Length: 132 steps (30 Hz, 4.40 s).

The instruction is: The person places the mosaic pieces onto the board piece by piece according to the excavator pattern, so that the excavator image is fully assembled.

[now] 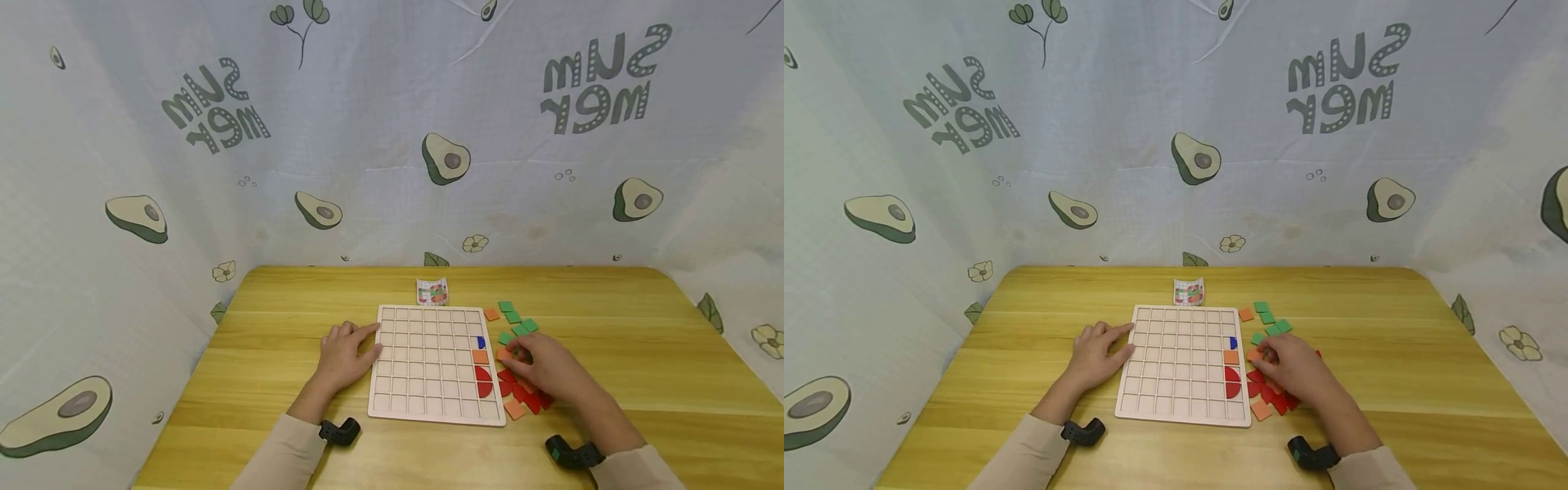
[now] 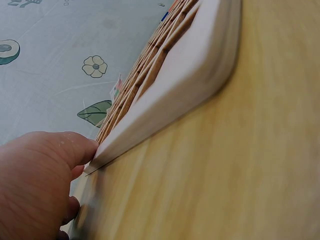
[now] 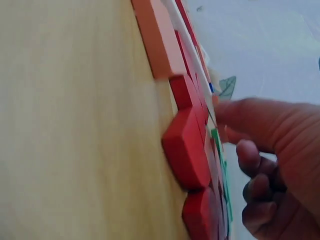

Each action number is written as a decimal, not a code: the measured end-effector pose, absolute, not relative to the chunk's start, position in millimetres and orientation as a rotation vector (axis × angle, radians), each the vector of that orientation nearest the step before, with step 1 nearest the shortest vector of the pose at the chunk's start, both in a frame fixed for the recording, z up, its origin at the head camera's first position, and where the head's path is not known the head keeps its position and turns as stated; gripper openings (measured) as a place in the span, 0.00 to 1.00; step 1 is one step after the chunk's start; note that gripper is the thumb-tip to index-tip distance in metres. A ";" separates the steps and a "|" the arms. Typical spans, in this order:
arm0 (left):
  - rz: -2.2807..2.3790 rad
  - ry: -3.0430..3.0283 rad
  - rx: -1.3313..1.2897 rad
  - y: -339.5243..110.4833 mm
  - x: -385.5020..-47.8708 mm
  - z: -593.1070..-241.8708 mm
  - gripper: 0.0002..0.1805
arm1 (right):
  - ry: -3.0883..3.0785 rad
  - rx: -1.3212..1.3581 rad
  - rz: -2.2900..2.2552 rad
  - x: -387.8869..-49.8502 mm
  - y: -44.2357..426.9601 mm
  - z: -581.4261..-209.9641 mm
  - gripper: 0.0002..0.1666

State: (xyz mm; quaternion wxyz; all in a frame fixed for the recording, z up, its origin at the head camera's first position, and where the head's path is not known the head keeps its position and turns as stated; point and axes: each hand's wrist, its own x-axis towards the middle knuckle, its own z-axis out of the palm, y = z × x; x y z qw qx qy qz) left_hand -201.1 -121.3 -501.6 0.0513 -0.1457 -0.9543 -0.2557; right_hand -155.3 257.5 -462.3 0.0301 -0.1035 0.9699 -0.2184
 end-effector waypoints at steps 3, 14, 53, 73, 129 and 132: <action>-0.779 -2.904 -0.449 -120.9 -200.8 -501.2 0.25 | 2.977 -0.419 -0.695 -151.5 248.5 -459.9 0.12; -0.788 -2.894 -0.460 -120.5 -201.5 -501.6 0.25 | 2.802 -0.792 -0.796 -136.6 213.3 -456.4 0.06; -0.778 -2.879 -0.462 -122.1 -202.1 -504.0 0.25 | 2.753 -0.271 -0.828 -154.6 293.5 -453.8 0.15; -0.787 -2.875 -0.470 -121.8 -199.9 -500.3 0.25 | 2.826 -0.273 -0.752 -155.1 279.8 -454.1 0.16; -0.829 -2.912 -0.437 -122.0 -198.4 -498.9 0.25 | 2.929 -0.769 -0.802 -140.2 218.9 -466.0 0.07; -0.826 -2.911 -0.438 -122.0 -198.7 -499.0 0.25 | 2.907 -0.817 -0.823 -140.9 219.3 -466.0 0.07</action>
